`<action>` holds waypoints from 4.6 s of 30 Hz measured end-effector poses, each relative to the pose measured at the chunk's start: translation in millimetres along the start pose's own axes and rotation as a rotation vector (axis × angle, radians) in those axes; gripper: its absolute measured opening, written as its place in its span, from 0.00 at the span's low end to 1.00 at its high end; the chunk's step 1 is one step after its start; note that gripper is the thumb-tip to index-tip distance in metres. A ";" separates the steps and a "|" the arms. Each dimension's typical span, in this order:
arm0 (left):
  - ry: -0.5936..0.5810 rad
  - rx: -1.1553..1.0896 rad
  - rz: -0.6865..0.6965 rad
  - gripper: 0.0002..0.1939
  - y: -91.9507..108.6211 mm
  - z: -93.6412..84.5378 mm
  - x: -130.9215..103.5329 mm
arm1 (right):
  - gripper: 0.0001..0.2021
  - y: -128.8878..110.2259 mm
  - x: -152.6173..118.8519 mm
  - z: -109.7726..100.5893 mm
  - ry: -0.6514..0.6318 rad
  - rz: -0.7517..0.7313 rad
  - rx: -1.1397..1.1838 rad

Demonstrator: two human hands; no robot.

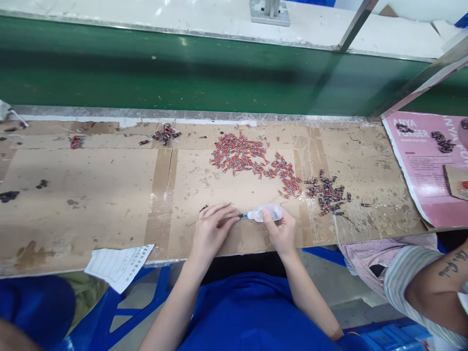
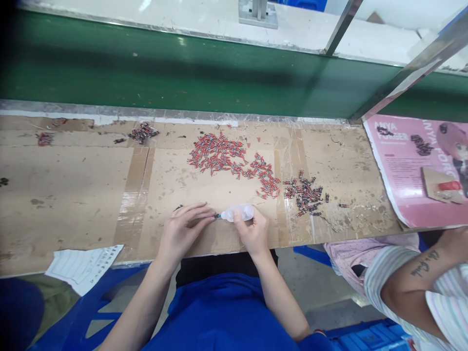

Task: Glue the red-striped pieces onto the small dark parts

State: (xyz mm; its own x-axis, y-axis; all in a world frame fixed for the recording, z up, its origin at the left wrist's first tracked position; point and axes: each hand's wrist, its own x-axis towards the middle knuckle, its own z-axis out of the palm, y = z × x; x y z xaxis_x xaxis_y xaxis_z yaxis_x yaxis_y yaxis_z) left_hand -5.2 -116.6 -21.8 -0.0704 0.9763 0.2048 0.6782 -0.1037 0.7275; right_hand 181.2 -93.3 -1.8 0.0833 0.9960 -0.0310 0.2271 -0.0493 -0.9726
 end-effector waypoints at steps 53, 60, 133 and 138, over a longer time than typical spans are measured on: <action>-0.152 -0.218 0.290 0.07 53.2 -31.8 -4.3 | 0.07 -28.5 -35.2 -2.0 -0.075 -0.479 -0.065; -0.104 -0.229 0.093 0.07 43.4 -18.9 -14.9 | 0.06 -16.1 -43.5 0.9 -0.105 -0.210 0.049; -0.084 0.205 0.285 0.18 -19.0 -73.4 9.2 | 0.14 14.7 13.7 -85.3 0.542 -0.423 -0.749; -0.187 0.182 0.393 0.13 -43.7 -71.7 19.2 | 0.32 4.9 -4.8 -27.6 0.004 -0.519 -0.529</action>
State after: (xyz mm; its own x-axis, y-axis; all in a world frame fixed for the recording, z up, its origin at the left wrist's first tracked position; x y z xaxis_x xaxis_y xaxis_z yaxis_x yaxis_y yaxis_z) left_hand -88.7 -107.0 -2.7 0.3386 0.8891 0.3080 0.7455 -0.4532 0.4888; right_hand 208.7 -100.4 -0.1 -0.1591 0.9007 0.4043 0.6753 0.3980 -0.6209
